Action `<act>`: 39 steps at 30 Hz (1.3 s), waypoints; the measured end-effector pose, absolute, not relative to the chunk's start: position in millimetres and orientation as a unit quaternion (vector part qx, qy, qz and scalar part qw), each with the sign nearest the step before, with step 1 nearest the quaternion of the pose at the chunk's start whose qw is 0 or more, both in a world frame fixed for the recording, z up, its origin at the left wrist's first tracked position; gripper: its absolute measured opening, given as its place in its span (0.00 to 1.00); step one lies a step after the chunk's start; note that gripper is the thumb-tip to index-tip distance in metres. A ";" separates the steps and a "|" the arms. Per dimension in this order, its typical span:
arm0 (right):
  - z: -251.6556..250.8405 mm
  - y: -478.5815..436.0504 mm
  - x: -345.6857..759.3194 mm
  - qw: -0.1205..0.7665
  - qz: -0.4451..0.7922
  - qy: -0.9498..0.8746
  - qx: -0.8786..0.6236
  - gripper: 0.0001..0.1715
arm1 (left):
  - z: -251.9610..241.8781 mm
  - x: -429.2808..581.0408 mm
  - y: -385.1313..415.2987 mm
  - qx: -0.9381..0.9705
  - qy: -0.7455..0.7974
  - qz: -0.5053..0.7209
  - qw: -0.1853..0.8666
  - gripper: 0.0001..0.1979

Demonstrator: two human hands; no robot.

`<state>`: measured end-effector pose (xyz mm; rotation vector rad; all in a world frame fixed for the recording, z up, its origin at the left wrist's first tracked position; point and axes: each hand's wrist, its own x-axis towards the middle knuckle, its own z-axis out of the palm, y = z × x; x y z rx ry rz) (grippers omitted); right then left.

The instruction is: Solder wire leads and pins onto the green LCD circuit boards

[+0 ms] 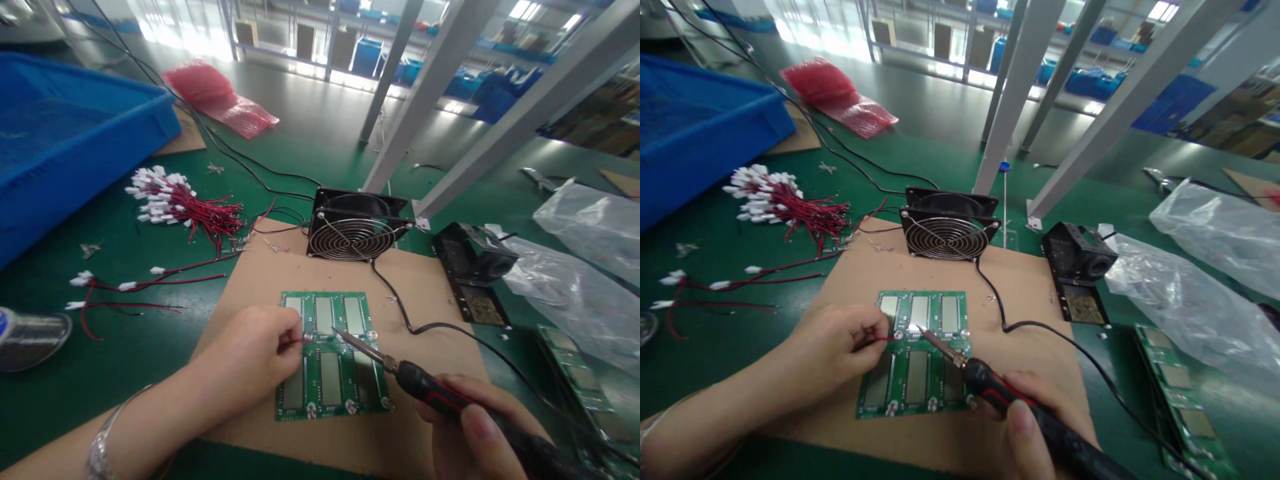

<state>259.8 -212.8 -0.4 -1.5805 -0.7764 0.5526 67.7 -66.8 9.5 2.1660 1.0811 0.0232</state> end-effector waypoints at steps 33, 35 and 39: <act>-0.3 -201.4 249.3 0.643 0.303 -0.188 -0.678 0.08 | -1.4 65.1 -70.0 0.813 0.415 0.081 0.399 0.08; 0.6 -199.5 248.1 0.641 0.309 -0.182 -0.679 0.08 | -2.5 66.1 -70.7 0.841 0.403 0.088 0.349 0.08; 0.5 -192.5 245.6 0.648 0.313 -0.168 -0.674 0.09 | -11.3 68.6 -72.5 0.878 0.363 0.106 0.295 0.08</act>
